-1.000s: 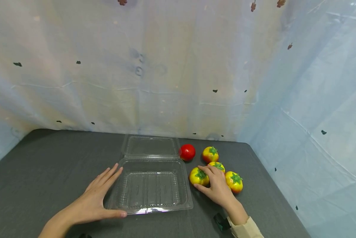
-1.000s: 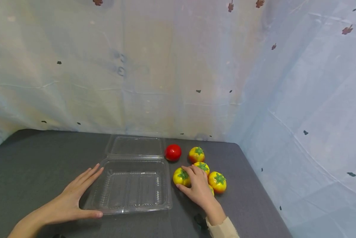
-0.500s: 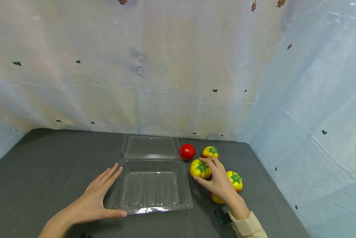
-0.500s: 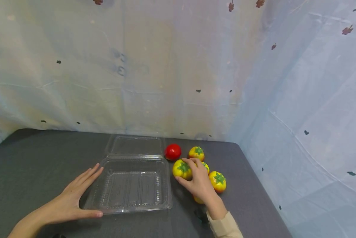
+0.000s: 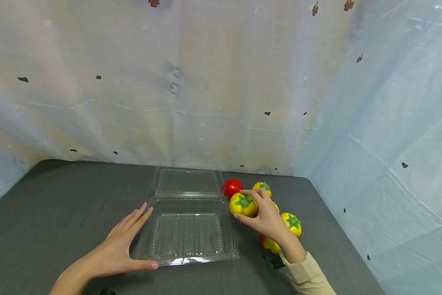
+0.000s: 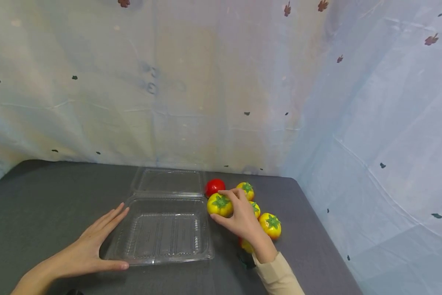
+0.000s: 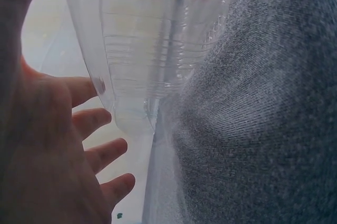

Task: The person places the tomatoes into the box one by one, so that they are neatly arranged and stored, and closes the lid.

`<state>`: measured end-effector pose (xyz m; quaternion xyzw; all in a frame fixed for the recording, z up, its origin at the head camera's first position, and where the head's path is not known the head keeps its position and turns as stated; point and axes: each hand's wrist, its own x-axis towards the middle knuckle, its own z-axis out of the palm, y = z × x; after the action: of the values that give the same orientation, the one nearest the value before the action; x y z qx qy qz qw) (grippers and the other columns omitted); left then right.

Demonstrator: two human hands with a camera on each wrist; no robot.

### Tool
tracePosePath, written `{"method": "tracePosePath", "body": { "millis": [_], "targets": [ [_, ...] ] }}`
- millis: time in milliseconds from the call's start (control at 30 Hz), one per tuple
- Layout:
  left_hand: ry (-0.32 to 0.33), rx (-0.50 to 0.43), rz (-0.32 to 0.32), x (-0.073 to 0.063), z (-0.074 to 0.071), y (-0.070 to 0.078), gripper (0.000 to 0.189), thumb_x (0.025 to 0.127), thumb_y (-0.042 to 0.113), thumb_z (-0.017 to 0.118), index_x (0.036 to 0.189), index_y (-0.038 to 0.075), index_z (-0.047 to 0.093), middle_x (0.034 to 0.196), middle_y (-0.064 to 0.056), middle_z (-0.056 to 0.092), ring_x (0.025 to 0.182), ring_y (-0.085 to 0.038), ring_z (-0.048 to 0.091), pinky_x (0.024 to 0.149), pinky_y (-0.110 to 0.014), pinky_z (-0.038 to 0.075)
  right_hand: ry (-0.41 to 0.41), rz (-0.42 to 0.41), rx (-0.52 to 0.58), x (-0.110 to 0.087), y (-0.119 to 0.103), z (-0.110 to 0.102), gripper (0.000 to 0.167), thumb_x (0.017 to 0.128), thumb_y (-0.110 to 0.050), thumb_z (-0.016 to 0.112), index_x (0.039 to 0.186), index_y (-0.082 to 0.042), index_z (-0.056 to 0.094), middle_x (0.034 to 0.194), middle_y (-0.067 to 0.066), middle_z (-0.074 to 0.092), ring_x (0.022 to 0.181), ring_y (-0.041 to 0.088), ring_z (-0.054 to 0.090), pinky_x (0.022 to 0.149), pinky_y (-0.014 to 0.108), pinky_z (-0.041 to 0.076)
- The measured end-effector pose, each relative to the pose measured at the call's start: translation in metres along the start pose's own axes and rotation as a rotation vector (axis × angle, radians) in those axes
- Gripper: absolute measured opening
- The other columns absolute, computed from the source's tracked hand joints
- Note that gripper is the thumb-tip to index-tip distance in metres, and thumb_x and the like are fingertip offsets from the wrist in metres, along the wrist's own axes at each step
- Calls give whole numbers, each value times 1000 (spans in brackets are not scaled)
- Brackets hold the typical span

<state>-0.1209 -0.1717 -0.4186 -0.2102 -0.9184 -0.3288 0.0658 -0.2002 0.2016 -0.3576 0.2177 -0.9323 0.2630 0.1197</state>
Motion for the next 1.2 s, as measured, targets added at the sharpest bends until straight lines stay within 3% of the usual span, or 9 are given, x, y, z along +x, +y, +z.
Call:
{"method": "tracePosePath", "body": {
  "millis": [300,633,867,1200],
  "targets": [
    [-7,-8,-6,1,0,2,121,62,63,79,155,27,12,162,-8,9,138,-51,20,94,-74,21,-75,-70,35,17,-17,0,62,75,-29,82,130,-13,58,117,6,51,99,20,52,81,35,49],
    [-2,-8,-1,3,3,5,120,61,64,79,155,19,18,161,-12,13,136,-52,23,94,-73,23,-155,-124,82,31,-31,4,64,76,-27,81,133,-16,54,121,5,52,99,16,57,85,33,51],
    [-7,-14,-1,5,4,6,120,62,63,79,155,26,13,161,-11,12,137,-52,22,93,-74,24,-189,-191,89,40,-37,12,65,76,-26,80,134,-13,52,123,4,54,99,15,57,86,30,51],
    [-8,-17,-1,7,4,8,119,62,65,78,155,27,14,160,-15,14,137,-52,22,93,-74,24,-242,-238,129,48,-43,22,64,78,-23,79,135,-11,50,127,3,55,101,15,55,86,29,51]
  ]
}}
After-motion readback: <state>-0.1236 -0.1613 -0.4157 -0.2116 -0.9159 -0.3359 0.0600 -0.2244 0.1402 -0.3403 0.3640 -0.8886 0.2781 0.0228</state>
